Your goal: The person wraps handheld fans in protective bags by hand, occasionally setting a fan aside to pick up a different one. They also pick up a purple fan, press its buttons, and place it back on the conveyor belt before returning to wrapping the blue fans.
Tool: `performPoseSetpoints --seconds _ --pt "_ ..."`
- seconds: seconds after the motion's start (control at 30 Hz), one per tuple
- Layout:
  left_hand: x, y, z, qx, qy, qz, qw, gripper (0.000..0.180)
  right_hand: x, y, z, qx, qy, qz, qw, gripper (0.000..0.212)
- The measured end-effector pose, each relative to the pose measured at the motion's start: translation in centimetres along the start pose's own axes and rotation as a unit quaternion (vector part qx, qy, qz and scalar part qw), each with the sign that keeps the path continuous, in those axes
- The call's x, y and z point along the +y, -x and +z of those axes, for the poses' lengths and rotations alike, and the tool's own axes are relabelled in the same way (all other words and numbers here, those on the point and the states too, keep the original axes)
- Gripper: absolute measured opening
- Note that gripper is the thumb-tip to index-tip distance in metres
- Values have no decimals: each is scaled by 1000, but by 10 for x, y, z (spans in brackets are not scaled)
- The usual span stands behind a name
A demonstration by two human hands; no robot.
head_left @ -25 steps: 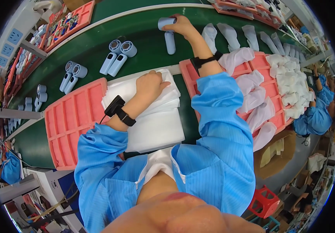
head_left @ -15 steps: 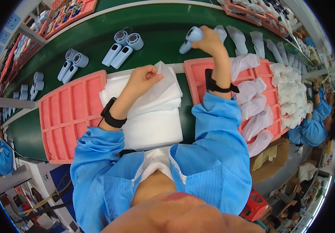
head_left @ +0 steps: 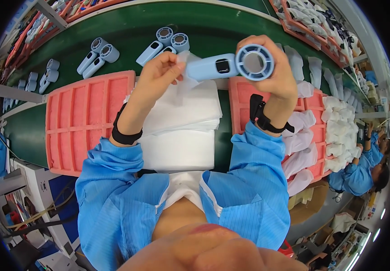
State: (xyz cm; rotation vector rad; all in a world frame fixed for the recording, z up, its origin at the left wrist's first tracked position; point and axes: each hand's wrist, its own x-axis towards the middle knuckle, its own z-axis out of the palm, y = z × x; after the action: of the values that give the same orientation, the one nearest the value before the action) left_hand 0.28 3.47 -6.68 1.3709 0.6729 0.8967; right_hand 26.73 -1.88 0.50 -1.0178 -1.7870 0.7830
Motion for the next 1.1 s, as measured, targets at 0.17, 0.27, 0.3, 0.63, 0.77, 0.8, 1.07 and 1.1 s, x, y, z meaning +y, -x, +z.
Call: performPoseSetpoints --seconds 0.17,0.27,0.3,0.63,0.77,0.8,1.07,1.1 --pt "10 3 1 34 32 58 997 14 2 -20 52 -21 56 -35 998 50" --pt "7 1 -6 81 96 64 990 16 -1 -26 72 30 155 -52 986 51" --pt "8 2 -5 85 95 66 990 16 -5 -24 72 62 132 -67 987 51" --pt "18 12 -15 229 32 196 953 14 1 -36 118 79 171 -230 955 58" --pt "22 5 -20 234 14 236 943 13 2 -35 110 57 93 -241 964 60" --pt "24 5 -20 231 11 258 938 13 4 -36 112 56 92 -242 964 60" --pt "28 16 8 178 -150 291 928 5 26 -39 123 70 244 -207 945 85" --pt "25 17 14 176 -150 291 928 5 27 -39 122 83 256 -203 941 88"
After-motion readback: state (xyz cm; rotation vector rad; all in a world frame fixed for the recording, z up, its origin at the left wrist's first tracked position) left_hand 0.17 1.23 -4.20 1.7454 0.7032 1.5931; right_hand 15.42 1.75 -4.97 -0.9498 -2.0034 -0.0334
